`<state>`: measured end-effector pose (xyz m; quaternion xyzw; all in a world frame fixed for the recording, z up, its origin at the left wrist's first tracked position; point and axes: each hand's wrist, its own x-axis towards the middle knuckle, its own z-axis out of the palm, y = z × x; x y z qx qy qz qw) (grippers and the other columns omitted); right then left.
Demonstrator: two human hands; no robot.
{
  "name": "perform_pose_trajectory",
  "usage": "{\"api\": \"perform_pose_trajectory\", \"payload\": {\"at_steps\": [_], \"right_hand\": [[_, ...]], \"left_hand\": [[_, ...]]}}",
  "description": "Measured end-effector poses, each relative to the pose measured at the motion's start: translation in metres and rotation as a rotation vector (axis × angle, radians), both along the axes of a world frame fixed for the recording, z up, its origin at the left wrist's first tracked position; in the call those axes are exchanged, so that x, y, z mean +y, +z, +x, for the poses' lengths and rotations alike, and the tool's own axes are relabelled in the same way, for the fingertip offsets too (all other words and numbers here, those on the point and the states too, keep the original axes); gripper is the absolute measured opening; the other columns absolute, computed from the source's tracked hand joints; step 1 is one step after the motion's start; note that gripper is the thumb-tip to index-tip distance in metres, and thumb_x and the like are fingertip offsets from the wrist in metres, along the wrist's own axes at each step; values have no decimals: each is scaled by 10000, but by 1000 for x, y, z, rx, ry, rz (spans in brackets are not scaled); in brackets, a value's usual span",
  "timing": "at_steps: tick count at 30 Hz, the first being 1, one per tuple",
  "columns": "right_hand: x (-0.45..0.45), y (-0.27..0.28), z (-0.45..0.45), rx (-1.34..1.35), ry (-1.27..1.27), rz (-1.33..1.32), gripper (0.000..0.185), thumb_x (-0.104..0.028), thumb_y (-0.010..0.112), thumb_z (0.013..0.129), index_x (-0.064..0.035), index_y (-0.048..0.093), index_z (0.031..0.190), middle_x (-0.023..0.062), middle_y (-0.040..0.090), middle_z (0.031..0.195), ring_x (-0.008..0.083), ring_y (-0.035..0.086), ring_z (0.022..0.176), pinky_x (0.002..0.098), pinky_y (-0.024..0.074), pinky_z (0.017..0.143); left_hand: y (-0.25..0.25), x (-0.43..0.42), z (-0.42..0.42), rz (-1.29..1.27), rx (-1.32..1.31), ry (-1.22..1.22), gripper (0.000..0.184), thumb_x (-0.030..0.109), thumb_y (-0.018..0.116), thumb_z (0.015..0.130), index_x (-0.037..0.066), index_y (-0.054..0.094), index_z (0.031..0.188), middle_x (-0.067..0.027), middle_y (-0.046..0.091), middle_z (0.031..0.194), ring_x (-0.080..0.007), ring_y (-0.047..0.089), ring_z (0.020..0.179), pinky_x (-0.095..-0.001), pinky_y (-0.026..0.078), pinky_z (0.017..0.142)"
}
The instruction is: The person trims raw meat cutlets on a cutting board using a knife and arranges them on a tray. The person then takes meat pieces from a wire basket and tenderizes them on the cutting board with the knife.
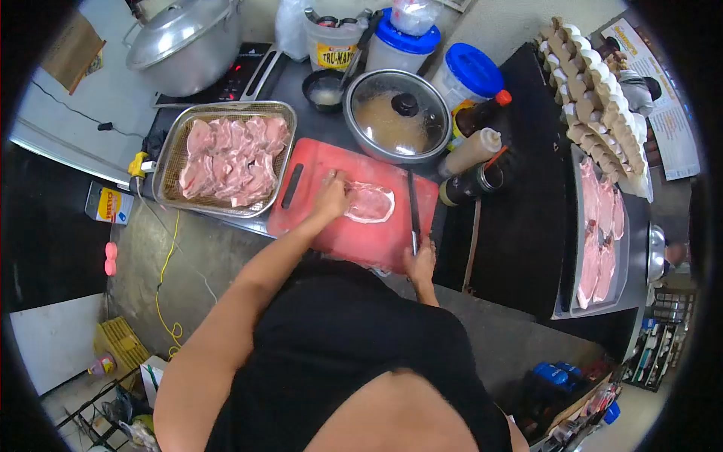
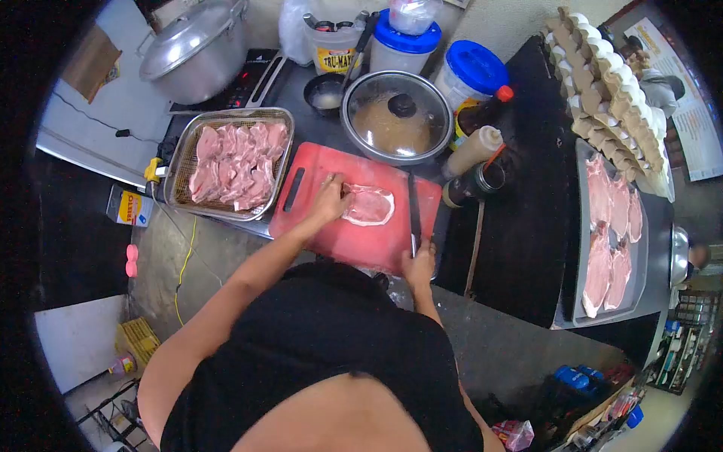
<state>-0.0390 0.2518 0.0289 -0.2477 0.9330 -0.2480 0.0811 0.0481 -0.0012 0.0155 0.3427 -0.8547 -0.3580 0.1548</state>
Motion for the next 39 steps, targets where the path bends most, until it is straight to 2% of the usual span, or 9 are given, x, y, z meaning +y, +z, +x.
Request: {"api": "perform_pose_trajectory", "payload": {"at_steps": [5,8,11,18,21,30,33,34,39], "right_hand": [[19,28,22,87,159,-297,384,-123,575,755,27,504,1101,235,557,930,395,552,871,435,436,739],[28,27,42,72,233,-383,269,-108,561,835,-6,515,1079,242,564,856,405,569,777,440,436,665],[39,29,47,-103,275,-146,272,-114,569,831,-31,520,1084,231,581,805,412,576,711,453,439,622],[28,47,54,-67,279,-294,257,-135,562,838,-49,506,1074,249,590,778,426,587,738,477,451,613],[34,24,45,-175,337,65,256,-154,548,848,-47,500,1076,261,592,809,438,583,748,492,448,620],[25,64,56,-83,290,-381,287,-159,551,844,-49,472,1097,278,584,838,444,580,762,500,437,629],[29,38,53,-81,313,-271,297,-140,562,836,-49,472,1103,277,583,850,439,583,767,488,438,627],[25,33,51,-193,302,-31,268,-108,554,833,-52,475,1082,271,583,842,437,584,760,482,439,622],[19,65,54,-108,343,-194,224,-145,554,839,-44,480,1026,273,577,799,444,577,748,497,432,621]], "left_hand": [[-1,-25,-20,61,-197,-165,190,171,680,626,51,664,773,-203,631,947,-312,601,900,-389,486,781],[-18,-38,-25,300,8,-194,86,121,681,598,53,668,649,-149,665,788,-266,645,752,-351,513,686],[-20,-40,-21,284,69,-115,97,54,686,586,54,681,683,-139,665,745,-228,645,649,-317,514,631],[-37,-37,-18,501,134,58,121,23,725,605,29,685,718,-107,673,750,-172,643,699,-304,510,656],[-27,-38,-15,436,82,62,132,41,735,611,24,687,734,-106,674,756,-170,644,711,-300,510,669],[-21,-42,-6,255,7,-17,105,96,699,638,91,710,742,-89,678,765,-181,654,728,-286,514,705],[-16,-44,-4,232,-8,-7,85,103,693,641,103,713,724,-85,679,764,-185,656,724,-289,518,714],[-16,-45,-5,235,-13,-10,80,101,692,642,100,712,719,-87,679,763,-184,657,721,-291,519,715],[-14,-44,-3,298,25,7,57,92,687,647,84,709,699,-93,679,747,-176,657,711,-298,520,714]]}}
